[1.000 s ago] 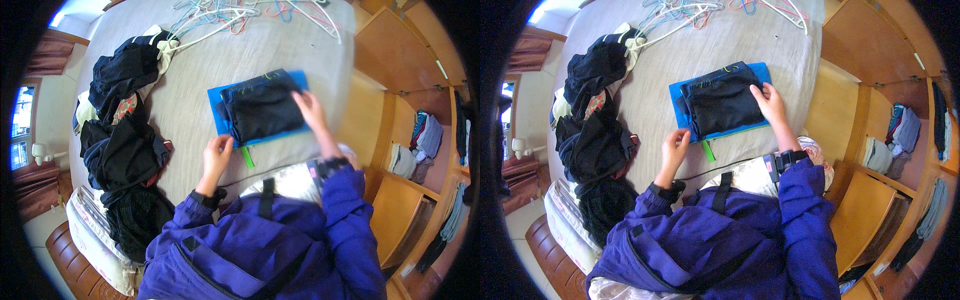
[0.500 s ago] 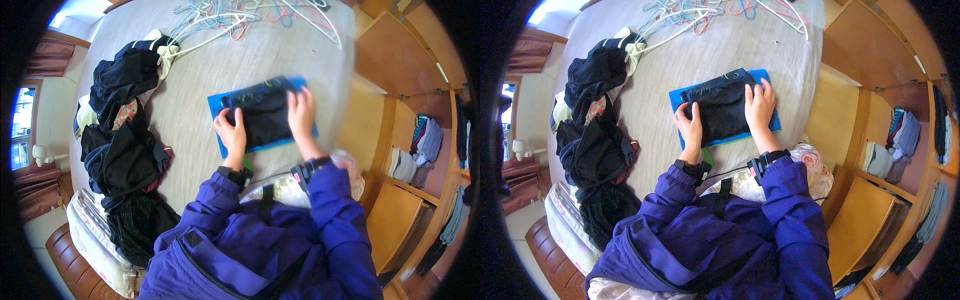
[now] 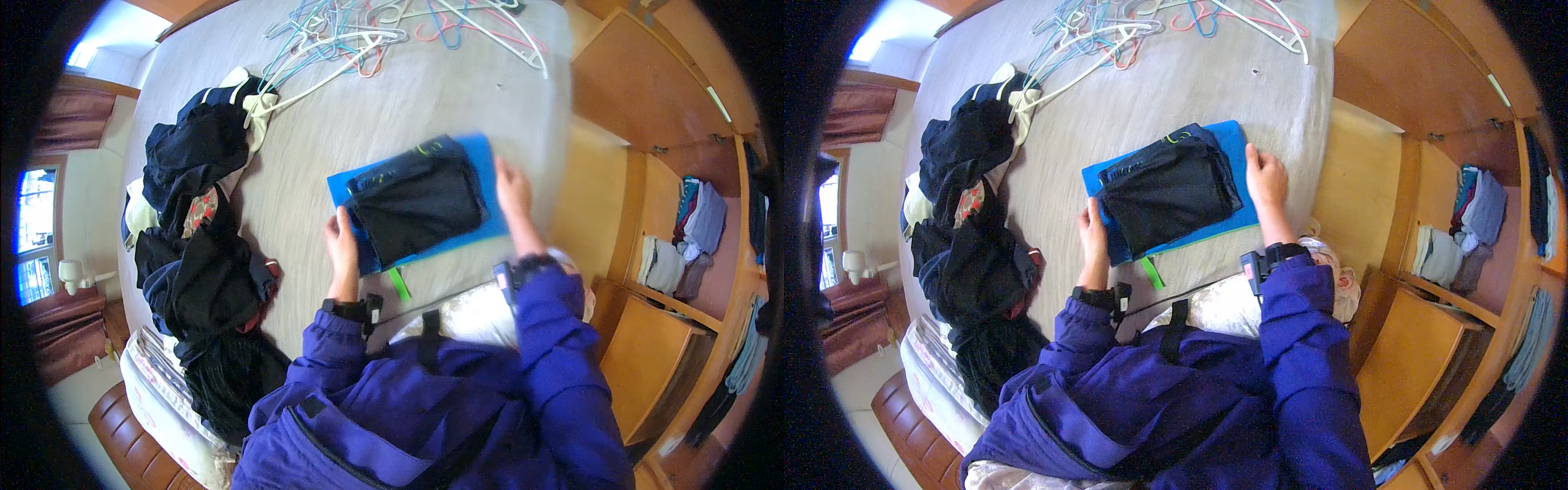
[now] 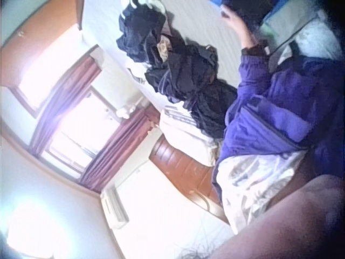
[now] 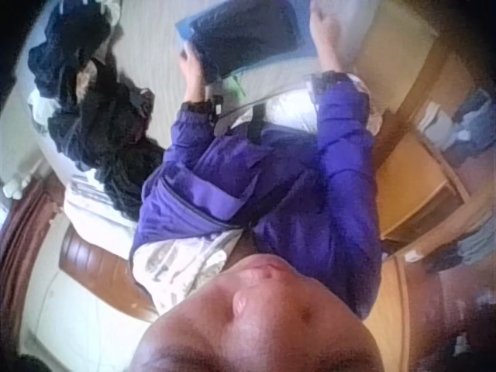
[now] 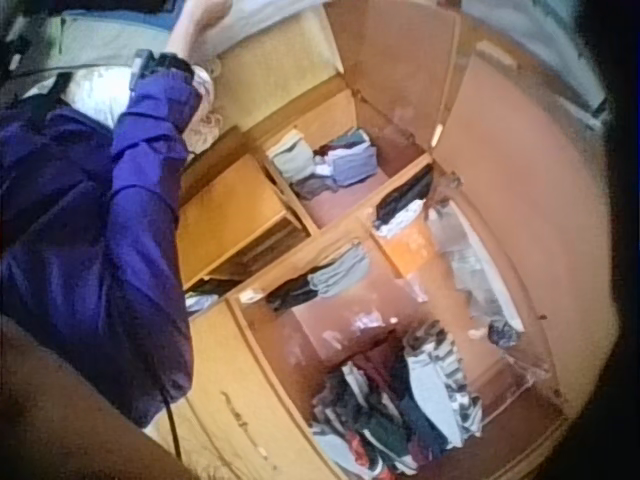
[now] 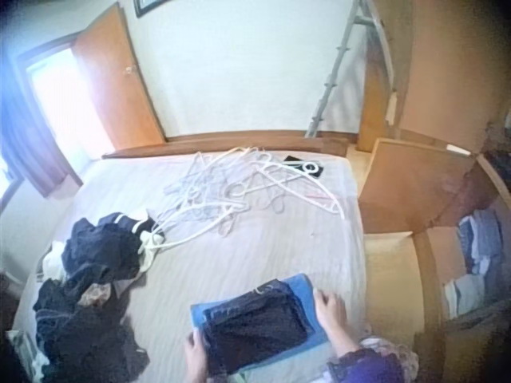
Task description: The person folds a blue garment and a beige garment on a bed, then places the folded items into a wooden wardrobe. The person handles the garments one at a time, smoothing and folding them before storing them.
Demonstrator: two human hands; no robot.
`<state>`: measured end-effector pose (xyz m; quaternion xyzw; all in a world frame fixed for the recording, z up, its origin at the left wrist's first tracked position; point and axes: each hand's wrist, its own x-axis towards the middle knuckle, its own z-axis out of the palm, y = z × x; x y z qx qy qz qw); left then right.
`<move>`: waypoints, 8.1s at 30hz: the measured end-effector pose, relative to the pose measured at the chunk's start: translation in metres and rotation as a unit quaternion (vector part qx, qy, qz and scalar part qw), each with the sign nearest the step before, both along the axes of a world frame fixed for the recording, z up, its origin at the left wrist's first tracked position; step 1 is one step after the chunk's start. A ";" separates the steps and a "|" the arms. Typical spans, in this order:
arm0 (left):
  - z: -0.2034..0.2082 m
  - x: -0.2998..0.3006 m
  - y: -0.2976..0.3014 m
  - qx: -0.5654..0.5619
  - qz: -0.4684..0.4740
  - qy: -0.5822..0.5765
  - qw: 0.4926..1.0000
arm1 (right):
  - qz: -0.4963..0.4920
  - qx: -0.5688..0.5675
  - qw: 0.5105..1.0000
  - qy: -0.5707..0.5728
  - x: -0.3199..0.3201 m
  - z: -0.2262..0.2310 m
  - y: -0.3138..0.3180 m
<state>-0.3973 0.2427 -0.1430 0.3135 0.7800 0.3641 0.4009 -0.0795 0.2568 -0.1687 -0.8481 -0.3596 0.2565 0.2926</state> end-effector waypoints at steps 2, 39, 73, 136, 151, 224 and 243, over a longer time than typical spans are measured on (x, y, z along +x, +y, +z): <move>0.004 -0.013 -0.003 -0.060 -0.044 -0.002 0.997 | 0.035 -0.014 0.998 0.058 0.014 -0.001 -0.005; 0.323 0.465 -0.218 -0.042 -0.831 -0.381 0.402 | -0.473 0.219 0.822 0.230 0.159 0.363 -0.570; 0.274 0.409 -0.225 0.489 -0.844 0.022 0.219 | -0.081 -0.387 0.886 -0.242 0.153 0.225 -0.465; 0.260 0.410 -0.225 0.518 -0.810 -0.027 0.273 | -0.472 -0.329 0.776 -0.260 0.441 0.129 -0.486; 0.257 0.417 -0.229 0.522 -0.795 -0.060 0.303 | -0.470 -0.071 0.801 -0.365 0.479 0.123 -0.491; 0.111 -0.193 -0.020 0.199 -0.181 0.040 0.962 | 0.287 -0.005 0.946 -0.153 -0.073 0.084 -0.129; 0.065 -0.025 -0.025 0.103 -0.471 -0.070 0.873 | 0.283 0.015 0.941 -0.182 -0.090 0.087 -0.130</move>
